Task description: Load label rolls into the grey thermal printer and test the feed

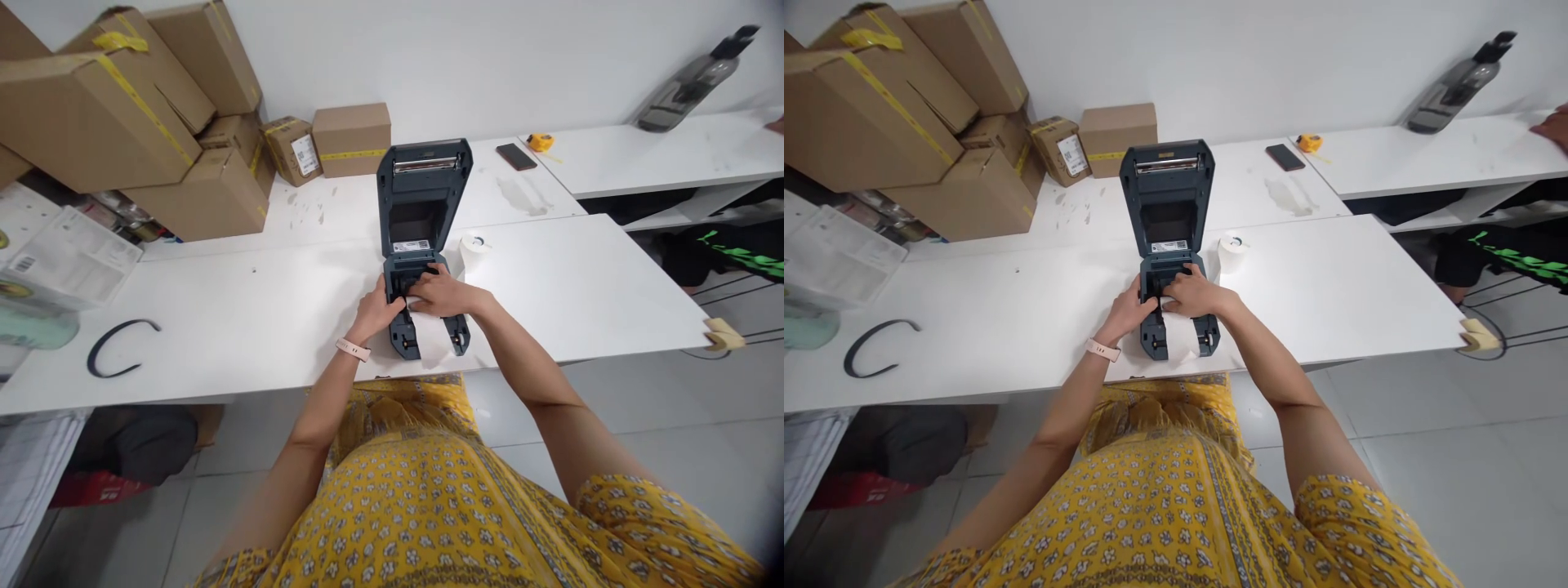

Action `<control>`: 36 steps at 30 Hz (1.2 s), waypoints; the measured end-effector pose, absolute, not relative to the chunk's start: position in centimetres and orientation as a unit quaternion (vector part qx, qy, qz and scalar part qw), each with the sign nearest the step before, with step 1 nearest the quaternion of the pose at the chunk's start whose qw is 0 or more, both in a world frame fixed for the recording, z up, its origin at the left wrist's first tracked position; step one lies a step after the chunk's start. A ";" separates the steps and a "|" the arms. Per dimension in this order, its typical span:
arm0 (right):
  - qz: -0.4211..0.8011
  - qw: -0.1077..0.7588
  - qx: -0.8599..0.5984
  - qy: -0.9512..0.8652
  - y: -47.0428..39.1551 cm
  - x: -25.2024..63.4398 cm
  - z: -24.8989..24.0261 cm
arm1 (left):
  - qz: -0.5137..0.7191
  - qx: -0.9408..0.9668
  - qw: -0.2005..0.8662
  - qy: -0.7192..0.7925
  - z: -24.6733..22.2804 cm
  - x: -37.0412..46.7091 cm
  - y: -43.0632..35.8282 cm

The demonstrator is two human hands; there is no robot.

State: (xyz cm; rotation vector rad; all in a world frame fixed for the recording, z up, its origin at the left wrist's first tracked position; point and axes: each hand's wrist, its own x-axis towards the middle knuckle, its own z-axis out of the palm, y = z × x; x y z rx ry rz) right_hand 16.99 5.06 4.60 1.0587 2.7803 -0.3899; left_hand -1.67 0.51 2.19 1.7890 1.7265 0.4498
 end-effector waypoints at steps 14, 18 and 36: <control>-0.495 -0.448 0.399 0.628 1.6 33.7 0.0 | 0.143 0.698 0.267 0.649 1.7 -1.9 0.3; -0.530 -0.418 0.478 0.562 1.2 35.1 -3.1 | 0.137 0.698 0.256 0.655 1.8 -1.8 0.3; -0.439 -0.407 0.549 0.584 11.7 33.3 -4.3 | 0.150 0.705 0.261 0.642 1.6 -2.0 0.4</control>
